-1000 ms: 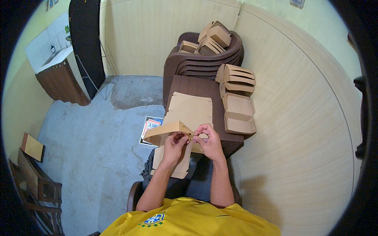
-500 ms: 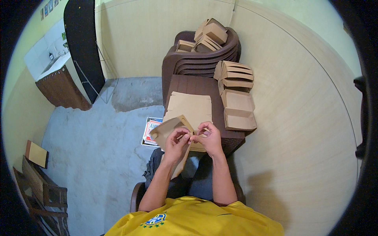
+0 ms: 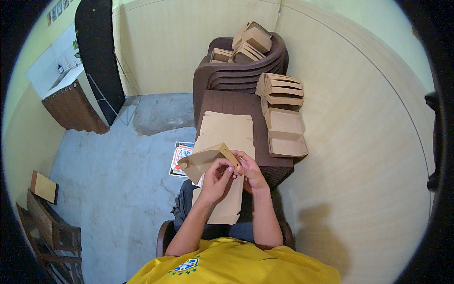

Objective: The person folds flat cardboard pieces into small boxes by hand, tucking flaps and creasing edges to form the shape. They place each completed box onto a growing stack on the table.

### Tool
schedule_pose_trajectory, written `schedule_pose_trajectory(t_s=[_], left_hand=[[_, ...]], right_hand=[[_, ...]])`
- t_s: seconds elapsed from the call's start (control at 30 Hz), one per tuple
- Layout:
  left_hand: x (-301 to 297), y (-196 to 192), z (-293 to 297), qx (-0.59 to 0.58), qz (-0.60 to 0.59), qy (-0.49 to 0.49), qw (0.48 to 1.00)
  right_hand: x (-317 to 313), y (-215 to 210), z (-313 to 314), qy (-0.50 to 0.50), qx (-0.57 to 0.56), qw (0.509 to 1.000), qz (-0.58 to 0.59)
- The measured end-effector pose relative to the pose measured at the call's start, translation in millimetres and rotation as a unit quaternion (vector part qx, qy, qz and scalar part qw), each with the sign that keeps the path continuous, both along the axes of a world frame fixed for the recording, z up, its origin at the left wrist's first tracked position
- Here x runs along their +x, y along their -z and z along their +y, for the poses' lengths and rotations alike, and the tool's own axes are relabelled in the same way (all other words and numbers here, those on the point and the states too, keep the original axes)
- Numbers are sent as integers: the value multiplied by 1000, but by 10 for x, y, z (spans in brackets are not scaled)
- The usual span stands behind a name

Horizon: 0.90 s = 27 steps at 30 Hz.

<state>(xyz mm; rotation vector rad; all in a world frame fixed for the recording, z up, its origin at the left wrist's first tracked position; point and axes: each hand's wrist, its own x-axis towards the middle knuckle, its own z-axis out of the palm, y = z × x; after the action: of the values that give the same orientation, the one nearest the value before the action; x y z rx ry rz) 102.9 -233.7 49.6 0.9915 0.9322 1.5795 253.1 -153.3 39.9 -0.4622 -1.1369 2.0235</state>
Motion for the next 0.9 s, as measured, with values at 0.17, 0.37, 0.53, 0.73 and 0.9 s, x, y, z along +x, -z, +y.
schedule_pose_trajectory(t_s=[0.17, 0.37, 0.53, 0.73, 0.9], left_hand=[[36, -23, -7, 11, 4, -43, 999], [20, 62, 31, 32, -44, -26, 998], [-16, 153, 66, 53, 0, -47, 997], [-62, -115, -9, 3, 43, -36, 998], [-152, -476, -93, 28, 403, -93, 910]], right_hand=[[-90, 40, -4, 34, 21, 999, 8], [-117, -83, -86, 10, -9, 1000, 14], [-134, -129, -155, 48, 43, 998, -21], [-243, 19, -76, 184, 110, 976, -32], [-151, 47, -113, 127, 44, 989, 54]])
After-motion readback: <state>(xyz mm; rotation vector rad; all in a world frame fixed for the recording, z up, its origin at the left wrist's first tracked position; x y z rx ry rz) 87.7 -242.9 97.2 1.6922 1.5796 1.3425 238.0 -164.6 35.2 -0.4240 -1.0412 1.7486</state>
